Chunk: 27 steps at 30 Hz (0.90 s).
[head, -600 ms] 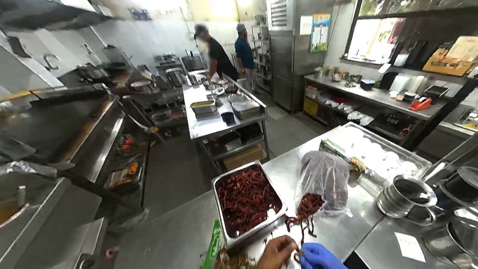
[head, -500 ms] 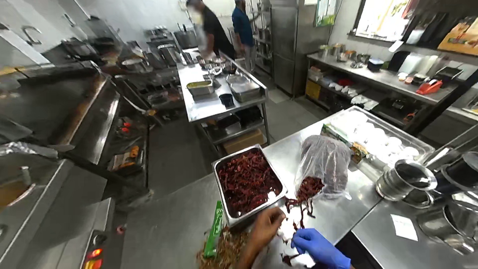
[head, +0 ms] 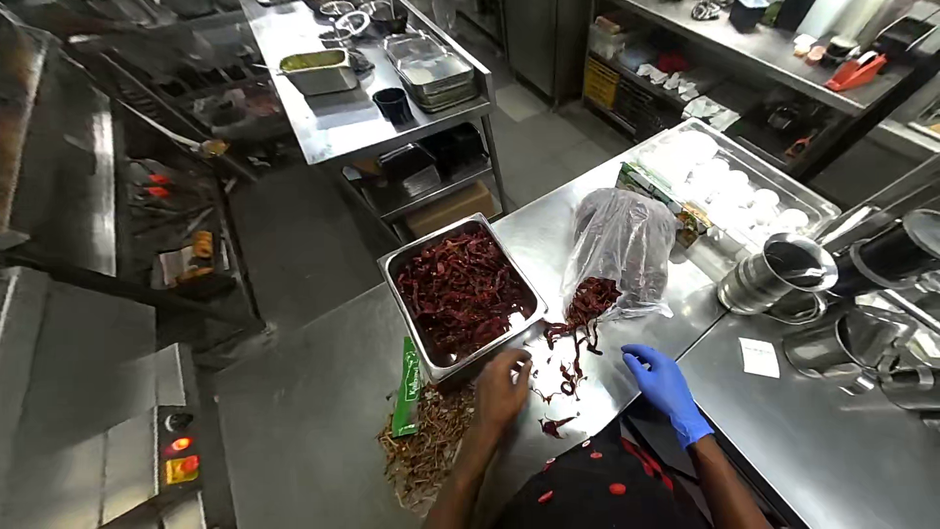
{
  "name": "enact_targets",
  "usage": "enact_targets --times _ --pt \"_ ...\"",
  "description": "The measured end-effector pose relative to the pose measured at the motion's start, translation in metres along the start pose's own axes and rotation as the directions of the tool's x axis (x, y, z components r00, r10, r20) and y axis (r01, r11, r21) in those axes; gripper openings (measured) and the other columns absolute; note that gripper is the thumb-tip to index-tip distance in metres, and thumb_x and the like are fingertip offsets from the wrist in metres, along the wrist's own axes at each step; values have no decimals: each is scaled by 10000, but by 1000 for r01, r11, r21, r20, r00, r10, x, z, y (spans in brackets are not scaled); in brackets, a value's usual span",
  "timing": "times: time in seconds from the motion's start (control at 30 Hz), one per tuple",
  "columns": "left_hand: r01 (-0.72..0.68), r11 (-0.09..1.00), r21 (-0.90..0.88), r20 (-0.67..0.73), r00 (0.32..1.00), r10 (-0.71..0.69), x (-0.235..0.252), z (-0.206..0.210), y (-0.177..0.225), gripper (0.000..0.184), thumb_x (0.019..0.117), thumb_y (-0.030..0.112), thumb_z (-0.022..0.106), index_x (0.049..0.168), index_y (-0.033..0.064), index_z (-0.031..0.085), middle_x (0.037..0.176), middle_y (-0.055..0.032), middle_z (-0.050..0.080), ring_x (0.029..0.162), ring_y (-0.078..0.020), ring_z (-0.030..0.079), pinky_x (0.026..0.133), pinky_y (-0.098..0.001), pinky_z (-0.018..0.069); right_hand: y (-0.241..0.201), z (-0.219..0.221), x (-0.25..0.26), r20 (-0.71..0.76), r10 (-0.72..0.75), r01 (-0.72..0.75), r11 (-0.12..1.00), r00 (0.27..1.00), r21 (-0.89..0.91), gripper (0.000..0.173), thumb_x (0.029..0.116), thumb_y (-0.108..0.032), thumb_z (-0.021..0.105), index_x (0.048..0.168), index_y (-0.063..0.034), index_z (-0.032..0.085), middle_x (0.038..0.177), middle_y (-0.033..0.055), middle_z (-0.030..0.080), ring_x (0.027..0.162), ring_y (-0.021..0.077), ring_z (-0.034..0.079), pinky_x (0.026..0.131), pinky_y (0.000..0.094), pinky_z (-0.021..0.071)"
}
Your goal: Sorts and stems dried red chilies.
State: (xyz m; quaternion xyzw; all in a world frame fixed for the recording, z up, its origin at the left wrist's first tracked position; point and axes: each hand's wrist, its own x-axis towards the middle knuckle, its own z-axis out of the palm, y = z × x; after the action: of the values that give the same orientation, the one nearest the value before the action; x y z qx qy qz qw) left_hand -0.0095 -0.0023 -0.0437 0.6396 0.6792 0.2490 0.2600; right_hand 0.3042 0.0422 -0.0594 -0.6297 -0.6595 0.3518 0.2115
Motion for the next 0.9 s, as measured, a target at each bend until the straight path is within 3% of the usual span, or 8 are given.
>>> enact_targets --times 0.07,0.23,0.3,0.4,0.53,0.67,0.77,0.9 --pt "53 999 13 110 992 -54 0 35 -1 280 1005 237 627 1233 95 710 1134 -84 721 971 -226 705 900 -462 585 8 -5 -5 20 29 -28 999 999 -37 316 1046 -357 541 1214 -179 741 1112 24 744 1015 188 707 925 488 566" --pt "79 982 171 -16 997 -78 31 76 -1 398 1025 253 598 1387 92 630 1183 -163 694 984 -341 703 854 -567 575 17 9 -17 63 23 -19 997 998 -77 329 1036 -410 529 1160 -208 758 1061 -16 749 973 140 709 892 453 578" --pt "58 978 199 12 998 -62 44 75 1 315 1041 257 574 1261 61 685 1159 -189 691 996 -380 697 833 -590 570 15 18 -19 76 1 3 998 997 -56 323 1030 -402 534 1133 -203 768 1051 -23 748 966 129 705 895 433 578" --pt "97 972 213 79 990 -116 54 68 2 274 1038 295 571 1046 61 714 977 -171 721 912 -371 711 781 -601 566 3 28 -18 95 -13 16 999 995 -28 344 1037 -425 517 1148 -214 766 1077 -33 747 996 110 699 916 414 567" --pt "193 976 -104 125 976 -179 40 52 -1 244 972 314 693 936 75 727 751 -67 681 689 -225 656 701 -490 569 -15 35 -15 165 -5 -7 997 986 76 371 1037 -458 500 1151 -225 765 1082 -39 742 996 101 690 906 403 563" --pt "349 761 -547 273 934 -231 2 46 2 190 971 221 711 943 35 735 713 -44 655 590 -132 558 565 -302 469 -33 49 -14 380 19 -163 923 925 349 398 1053 -479 501 1128 -195 770 1063 -47 760 989 100 712 909 364 583" --pt "379 679 -629 315 922 -224 -25 50 15 157 984 161 680 980 11 726 760 -54 684 629 -124 598 587 -271 496 -43 68 -18 459 -7 -274 795 888 541 314 1038 -329 584 1026 -78 772 943 23 744 855 130 690 813 315 571" --pt "310 702 -642 302 943 -140 -41 54 15 165 991 146 650 1061 16 723 840 -70 714 706 -156 659 656 -299 559 -41 81 -19 425 20 -275 790 905 548 215 990 -240 645 963 -55 751 830 39 713 755 130 672 738 305 569"
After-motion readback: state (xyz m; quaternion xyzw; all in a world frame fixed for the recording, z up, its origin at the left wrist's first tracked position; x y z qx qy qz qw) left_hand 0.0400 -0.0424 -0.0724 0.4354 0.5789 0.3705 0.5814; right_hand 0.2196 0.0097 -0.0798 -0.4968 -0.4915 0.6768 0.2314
